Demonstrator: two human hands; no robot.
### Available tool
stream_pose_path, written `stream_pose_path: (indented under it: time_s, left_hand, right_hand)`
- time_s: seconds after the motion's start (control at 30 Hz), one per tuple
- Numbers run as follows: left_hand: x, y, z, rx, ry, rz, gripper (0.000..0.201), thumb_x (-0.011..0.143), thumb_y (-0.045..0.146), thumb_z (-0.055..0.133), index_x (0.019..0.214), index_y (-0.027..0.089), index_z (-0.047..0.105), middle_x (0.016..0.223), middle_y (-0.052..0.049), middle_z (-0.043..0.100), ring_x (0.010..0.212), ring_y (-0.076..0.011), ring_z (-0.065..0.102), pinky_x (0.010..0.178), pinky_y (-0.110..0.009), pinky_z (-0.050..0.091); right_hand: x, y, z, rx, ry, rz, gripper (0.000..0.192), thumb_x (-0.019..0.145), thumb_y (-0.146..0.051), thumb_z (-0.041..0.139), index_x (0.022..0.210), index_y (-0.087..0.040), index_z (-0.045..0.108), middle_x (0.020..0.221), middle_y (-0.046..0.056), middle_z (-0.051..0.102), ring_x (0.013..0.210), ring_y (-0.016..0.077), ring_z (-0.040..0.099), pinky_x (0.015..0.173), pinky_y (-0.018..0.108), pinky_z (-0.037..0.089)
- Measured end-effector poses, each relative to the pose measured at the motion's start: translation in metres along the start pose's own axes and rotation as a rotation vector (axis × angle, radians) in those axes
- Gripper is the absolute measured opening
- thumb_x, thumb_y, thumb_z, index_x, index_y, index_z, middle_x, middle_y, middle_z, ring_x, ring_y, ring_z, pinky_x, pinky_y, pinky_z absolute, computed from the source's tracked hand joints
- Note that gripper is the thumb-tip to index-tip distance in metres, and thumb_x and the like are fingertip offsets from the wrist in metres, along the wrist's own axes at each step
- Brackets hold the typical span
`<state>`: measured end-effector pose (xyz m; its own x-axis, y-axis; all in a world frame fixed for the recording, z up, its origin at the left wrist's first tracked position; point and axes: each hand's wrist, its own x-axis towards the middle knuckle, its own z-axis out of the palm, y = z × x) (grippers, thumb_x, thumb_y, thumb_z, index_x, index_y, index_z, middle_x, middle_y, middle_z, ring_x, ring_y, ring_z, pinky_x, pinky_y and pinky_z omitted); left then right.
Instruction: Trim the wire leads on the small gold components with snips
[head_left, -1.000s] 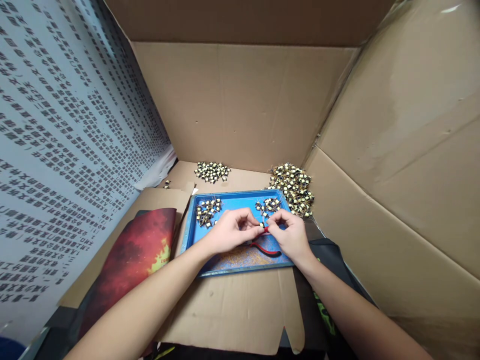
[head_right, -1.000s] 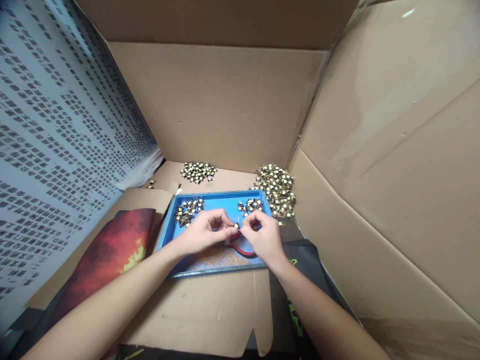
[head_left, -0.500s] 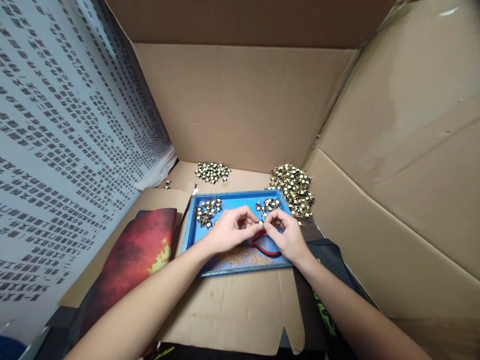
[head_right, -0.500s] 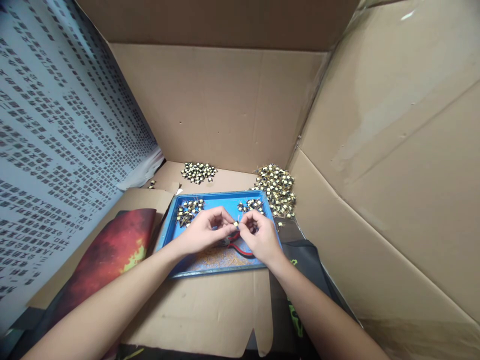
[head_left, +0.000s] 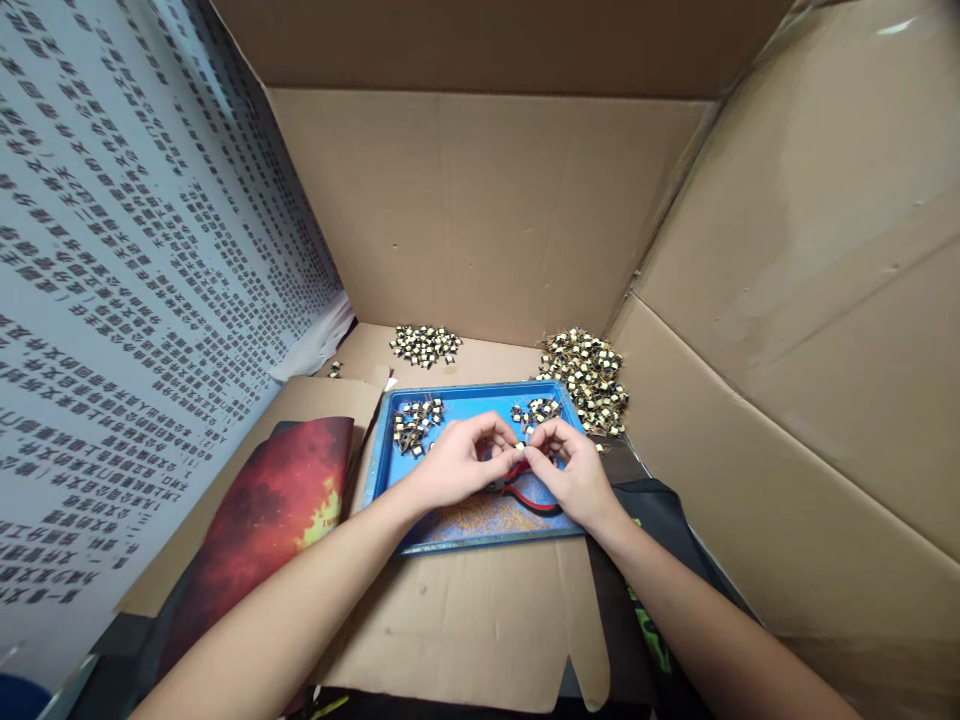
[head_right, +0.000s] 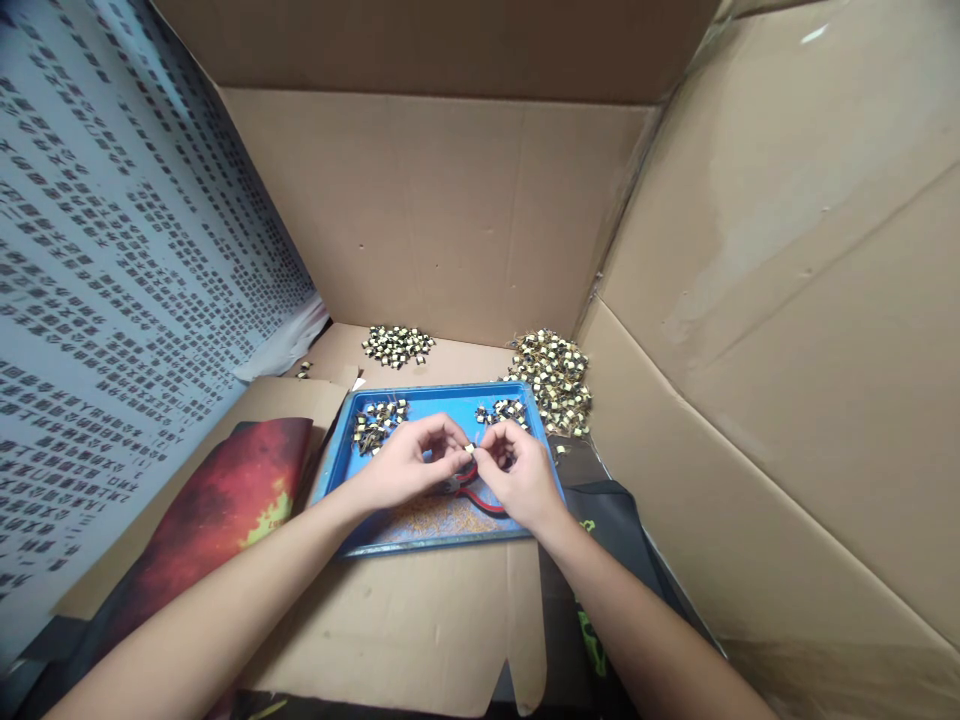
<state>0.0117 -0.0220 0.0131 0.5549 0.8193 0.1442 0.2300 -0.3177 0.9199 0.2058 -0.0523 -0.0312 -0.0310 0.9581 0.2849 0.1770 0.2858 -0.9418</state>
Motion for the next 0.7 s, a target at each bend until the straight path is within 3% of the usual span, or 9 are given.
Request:
stream_pose_path:
  time_s: [0.23,0.7]
  left_hand:
    - [-0.0003,0.0028,0.0006,0.023,-0.009,-0.009,0.028,0.093,0.043,0.068,0.093,0.016,0.065,0.073,0.001,0.066,0.065,-0.0118,0.057,0.062,-0.024,0.042]
    - [-0.0006,0.0021,-0.0005,0.033,-0.013,0.009,0.026,0.093,0.041,0.067,0.094,0.016,0.065,0.074,0.000,0.067,0.067,-0.0128,0.060,0.063,-0.024,0.044]
  right_hand:
    - [-0.0002,-0.0019,0.0002,0.013,-0.019,-0.008,0.010,0.090,-0.030,0.067,0.091,-0.022,0.061,0.076,-0.001,0.062,0.066,0.0153,0.055,0.060,0.027,0.044]
    - [-0.0012,-0.0057,-0.0020,-0.074,0.059,-0.061,0.013,0.091,-0.028,0.068,0.080,-0.021,0.067,0.077,0.002,0.069,0.070,0.0180,0.062,0.067,0.030,0.049]
